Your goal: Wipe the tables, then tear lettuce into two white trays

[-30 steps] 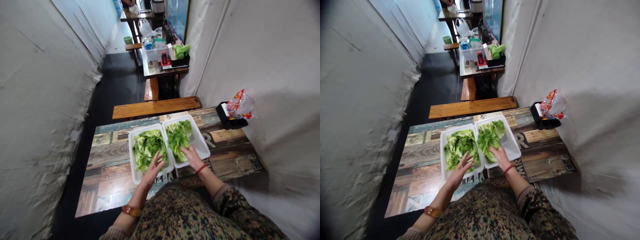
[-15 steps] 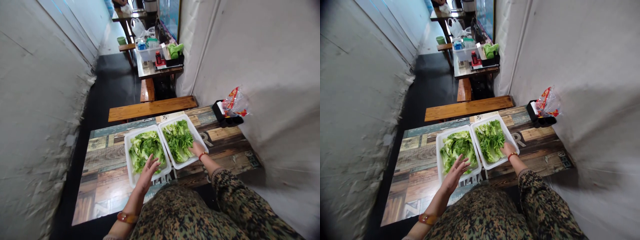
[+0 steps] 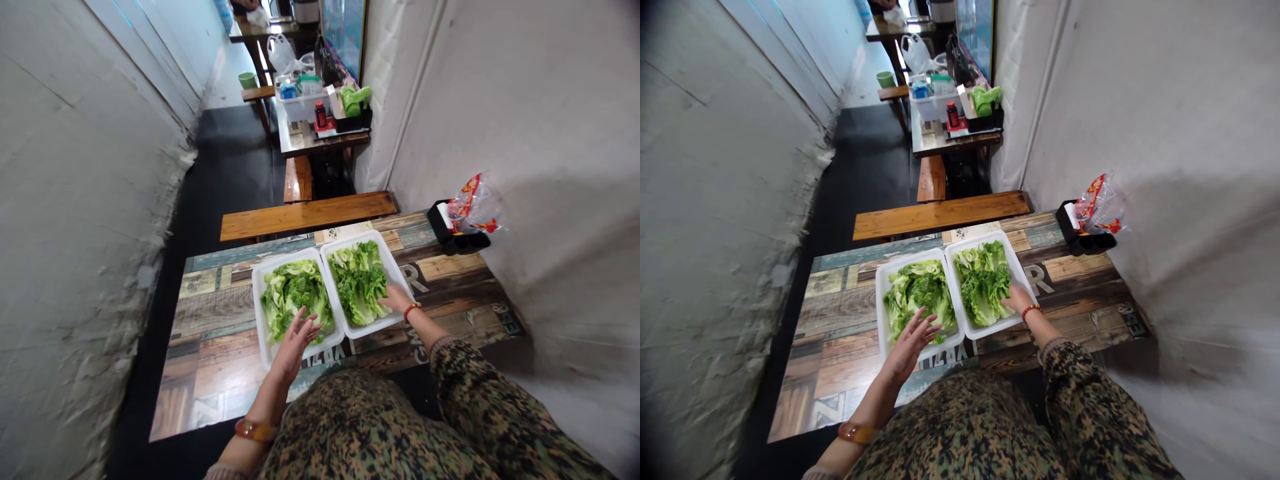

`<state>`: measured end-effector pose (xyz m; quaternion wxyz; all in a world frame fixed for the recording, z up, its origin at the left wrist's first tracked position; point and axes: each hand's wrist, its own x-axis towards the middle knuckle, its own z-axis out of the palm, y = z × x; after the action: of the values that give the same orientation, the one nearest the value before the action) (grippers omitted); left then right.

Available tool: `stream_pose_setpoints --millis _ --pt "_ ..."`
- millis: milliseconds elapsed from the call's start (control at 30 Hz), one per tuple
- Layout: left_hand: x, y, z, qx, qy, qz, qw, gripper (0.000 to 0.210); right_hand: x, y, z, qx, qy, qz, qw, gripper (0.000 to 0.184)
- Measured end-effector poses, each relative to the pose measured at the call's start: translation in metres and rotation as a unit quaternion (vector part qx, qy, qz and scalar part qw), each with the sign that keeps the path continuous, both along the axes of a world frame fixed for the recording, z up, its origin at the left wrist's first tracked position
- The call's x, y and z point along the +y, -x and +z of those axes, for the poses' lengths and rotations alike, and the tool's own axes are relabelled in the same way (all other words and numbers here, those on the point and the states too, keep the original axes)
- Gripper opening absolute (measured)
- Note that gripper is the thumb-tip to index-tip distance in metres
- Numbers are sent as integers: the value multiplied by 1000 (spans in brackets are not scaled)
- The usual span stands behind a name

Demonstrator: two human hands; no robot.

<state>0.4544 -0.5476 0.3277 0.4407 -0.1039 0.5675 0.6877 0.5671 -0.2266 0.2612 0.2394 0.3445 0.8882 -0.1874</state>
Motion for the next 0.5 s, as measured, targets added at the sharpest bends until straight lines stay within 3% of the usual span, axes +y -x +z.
stream_pose_setpoints --millis 367,500 --pt "-2 -4 -2 -16 -2 17 1000 71 -27 -3 0 75 72 -3 995 51" --pt "-6 -2 -1 -19 -3 37 999 69 -24 -5 5 73 70 -26 994 47"
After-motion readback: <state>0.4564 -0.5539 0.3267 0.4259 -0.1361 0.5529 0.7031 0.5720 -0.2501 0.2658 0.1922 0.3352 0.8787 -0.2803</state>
